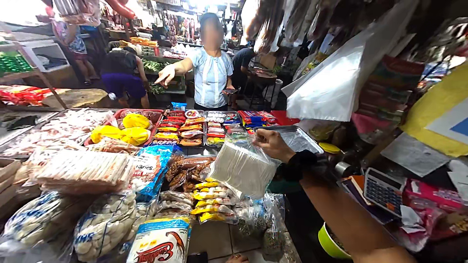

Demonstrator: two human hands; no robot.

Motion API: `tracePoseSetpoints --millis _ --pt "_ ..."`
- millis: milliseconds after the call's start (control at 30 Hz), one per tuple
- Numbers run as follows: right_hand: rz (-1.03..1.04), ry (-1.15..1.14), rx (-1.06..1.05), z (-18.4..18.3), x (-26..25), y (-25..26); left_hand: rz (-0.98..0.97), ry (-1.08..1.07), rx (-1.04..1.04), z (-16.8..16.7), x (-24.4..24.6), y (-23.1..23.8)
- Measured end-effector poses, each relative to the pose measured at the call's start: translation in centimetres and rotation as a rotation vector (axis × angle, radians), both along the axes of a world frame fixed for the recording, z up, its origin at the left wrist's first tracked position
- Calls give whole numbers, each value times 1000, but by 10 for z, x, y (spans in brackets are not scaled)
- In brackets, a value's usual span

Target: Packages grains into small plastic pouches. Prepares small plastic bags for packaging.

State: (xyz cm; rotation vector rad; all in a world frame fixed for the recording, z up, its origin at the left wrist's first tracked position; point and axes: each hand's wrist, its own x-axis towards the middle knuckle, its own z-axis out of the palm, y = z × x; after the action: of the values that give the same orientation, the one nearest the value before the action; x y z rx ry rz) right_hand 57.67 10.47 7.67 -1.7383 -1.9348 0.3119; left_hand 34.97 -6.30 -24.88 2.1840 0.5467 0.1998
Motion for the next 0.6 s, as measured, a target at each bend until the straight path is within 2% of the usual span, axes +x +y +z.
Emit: tracePoseSetpoints --millis 233,367,500,600 --pt "-22 17 44 19 -3 -21 18 -35 16 1 -1 -4" --pt "-59 110 15 32 19 -11 40 -114 22 -7 -1 -5" --pt "-162 188 194 30 37 -7 33 -118 26 -8 -1 -4" --pt "-206 235 235 33 43 -9 23 -104 22 -7 0 -2"
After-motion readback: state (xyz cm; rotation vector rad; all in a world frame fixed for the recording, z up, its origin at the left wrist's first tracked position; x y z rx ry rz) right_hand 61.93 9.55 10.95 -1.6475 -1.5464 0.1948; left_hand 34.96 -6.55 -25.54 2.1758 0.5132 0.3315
